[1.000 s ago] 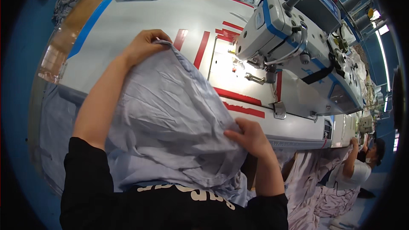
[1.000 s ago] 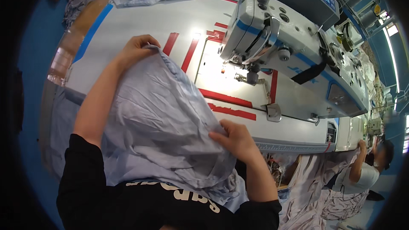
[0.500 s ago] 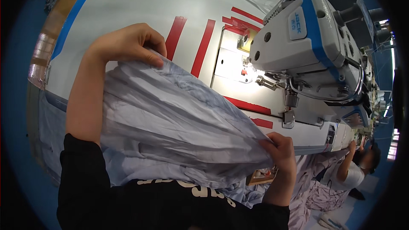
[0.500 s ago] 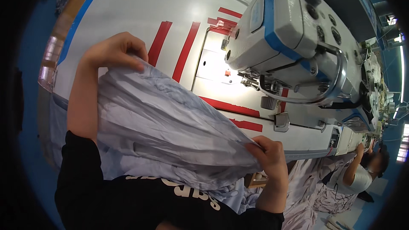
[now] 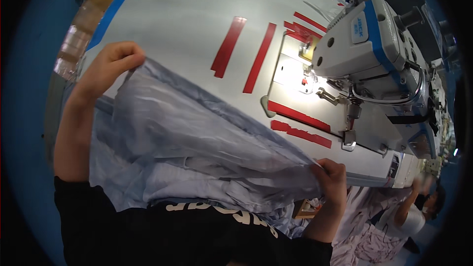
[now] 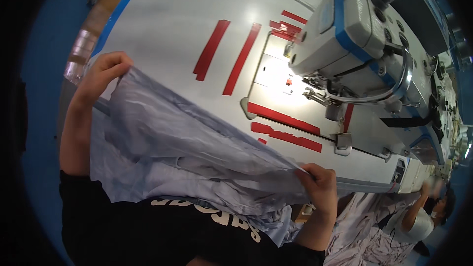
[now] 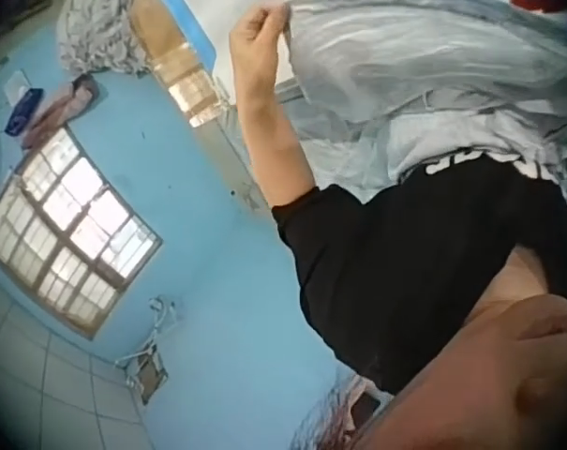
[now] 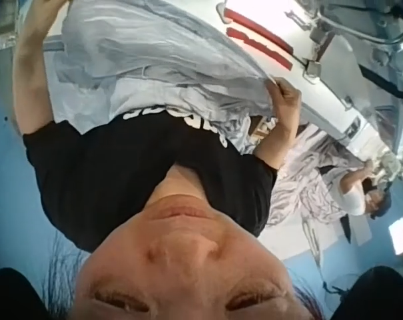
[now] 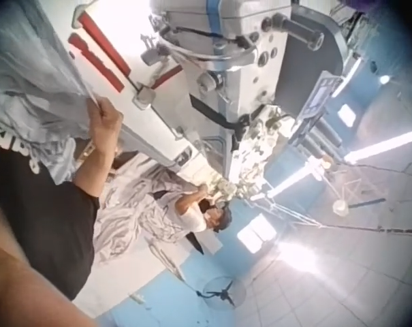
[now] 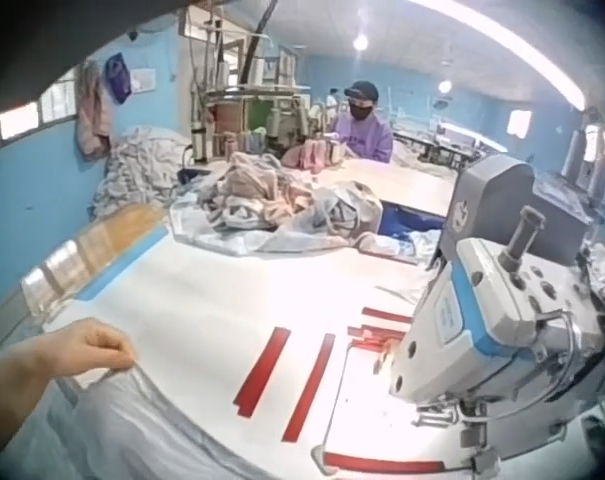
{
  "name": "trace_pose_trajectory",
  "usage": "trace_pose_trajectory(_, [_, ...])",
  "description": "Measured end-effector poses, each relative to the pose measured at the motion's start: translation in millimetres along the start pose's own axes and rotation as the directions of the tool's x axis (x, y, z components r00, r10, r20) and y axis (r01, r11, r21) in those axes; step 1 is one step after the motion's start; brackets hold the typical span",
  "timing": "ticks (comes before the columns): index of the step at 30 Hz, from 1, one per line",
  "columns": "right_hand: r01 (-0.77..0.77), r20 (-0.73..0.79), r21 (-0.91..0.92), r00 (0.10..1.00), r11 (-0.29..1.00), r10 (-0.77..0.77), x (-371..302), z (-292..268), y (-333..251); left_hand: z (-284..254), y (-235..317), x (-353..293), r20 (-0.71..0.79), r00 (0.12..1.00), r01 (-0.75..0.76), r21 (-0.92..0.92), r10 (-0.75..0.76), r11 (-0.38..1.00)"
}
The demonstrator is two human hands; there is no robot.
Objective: The person is sewing pieces of light blue fabric using an industrial sewing machine in a workshop environment.
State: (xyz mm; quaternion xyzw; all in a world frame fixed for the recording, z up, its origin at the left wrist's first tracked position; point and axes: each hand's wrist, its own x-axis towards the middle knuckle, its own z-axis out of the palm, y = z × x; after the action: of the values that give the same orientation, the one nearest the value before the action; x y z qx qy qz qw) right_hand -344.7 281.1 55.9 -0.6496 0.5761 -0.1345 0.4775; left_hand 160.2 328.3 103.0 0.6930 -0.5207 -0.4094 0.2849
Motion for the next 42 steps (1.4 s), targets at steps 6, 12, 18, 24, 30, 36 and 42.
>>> trace_pose_trajectory(6, [-0.050, -0.005, 0.027, 0.999, 0.998, 0.050, 0.3, -7.0, 10.5, 7.4, 4.3, -2.2, 0.006, 0.999, 0.053, -0.176, -0.053, 0.983])
trace_pose_trajectory(12, [-0.038, -0.073, -0.016, 0.997, 0.999, 0.036, -3.5, -8.2, 8.5, 2.8, 10.9, -3.9, 0.156, 0.988, 0.031, -0.166, -0.005, 0.986])
trace_pose_trajectory(18, [-0.043, -0.041, 0.005, 0.998, 0.999, 0.044, -8.3, 5.9, 0.1, 36.8, 6.8, 31.1, -0.285, 0.935, -0.146, 0.232, 0.211, 0.962])
trace_pose_trajectory(24, [0.215, 0.281, -0.280, 0.950, 0.936, -0.134, -26.1, 31.6, 11.3, 106.3, 1.0, 137.0, -0.277, 0.617, -0.478, 0.612, 0.737, 0.630])
trace_pose_trajectory(30, [0.505, 0.085, -0.426, 0.849, 0.751, -0.522, -13.8, 7.9, -20.1, 135.5, 35.7, 190.7, 0.022, 0.479, -0.717, 0.586, 0.878, 0.377])
trace_pose_trajectory(36, [0.767, 0.149, -0.501, 0.533, 0.401, -0.833, 83.3, 26.4, -42.8, 144.6, 49.8, 217.0, 0.139, 0.408, -0.789, 0.551, 0.902, 0.272])
trace_pose_trajectory(42, [0.668, 0.197, -0.639, 0.622, 0.382, -0.758, 84.4, 44.2, -37.6, 151.7, 58.5, 245.1, 0.150, 0.404, -0.809, 0.519, 0.902, 0.276])
